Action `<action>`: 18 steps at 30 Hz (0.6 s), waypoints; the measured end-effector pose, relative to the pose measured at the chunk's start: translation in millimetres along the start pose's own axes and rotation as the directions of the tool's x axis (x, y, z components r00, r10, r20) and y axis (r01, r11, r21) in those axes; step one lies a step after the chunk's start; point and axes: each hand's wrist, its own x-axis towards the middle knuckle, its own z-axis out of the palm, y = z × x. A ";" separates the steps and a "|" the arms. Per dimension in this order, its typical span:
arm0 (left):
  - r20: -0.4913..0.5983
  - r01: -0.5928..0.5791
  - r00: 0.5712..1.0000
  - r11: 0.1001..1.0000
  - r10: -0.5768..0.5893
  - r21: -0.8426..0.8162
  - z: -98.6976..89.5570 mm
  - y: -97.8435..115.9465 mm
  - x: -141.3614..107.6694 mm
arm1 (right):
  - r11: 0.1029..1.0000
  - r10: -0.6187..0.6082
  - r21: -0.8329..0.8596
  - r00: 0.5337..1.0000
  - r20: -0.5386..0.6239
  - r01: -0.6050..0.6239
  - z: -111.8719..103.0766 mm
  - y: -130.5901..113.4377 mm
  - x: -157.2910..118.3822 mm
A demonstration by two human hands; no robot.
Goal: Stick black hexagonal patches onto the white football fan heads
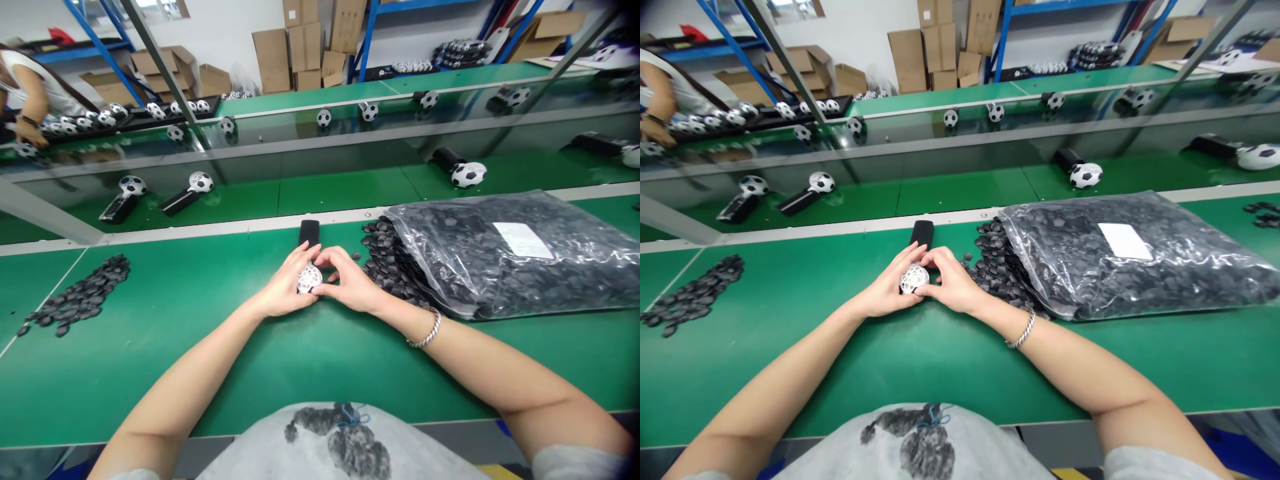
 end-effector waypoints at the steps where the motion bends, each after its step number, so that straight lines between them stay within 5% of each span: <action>1: 0.004 0.001 1.000 1.000 -0.001 0.002 0.4 0.2 0.2 | 1.000 -0.004 -0.015 1.000 -0.005 0.004 0.2 -0.5 0.0; 6: 0.021 0.033 0.999 0.999 -0.032 -0.012 -1.8 0.8 0.4 | 0.998 0.032 -0.047 0.999 0.015 -0.031 -18.3 -4.1 8.5; 10: 0.017 0.182 0.983 0.983 -0.182 -0.023 -11.1 -4.1 -0.4 | 0.927 0.056 -0.363 0.993 -0.107 -0.092 -49.7 0.9 14.4; 13: -0.025 0.312 0.949 0.949 -0.314 -0.048 -16.9 -8.8 0.2 | 0.815 0.174 -0.559 0.985 -0.015 -0.153 -60.7 8.5 13.3; 18: -0.053 0.355 0.931 0.931 -0.360 -0.088 -15.0 -8.5 1.0 | 0.751 0.213 -0.653 0.971 0.105 -0.094 -56.2 11.9 12.5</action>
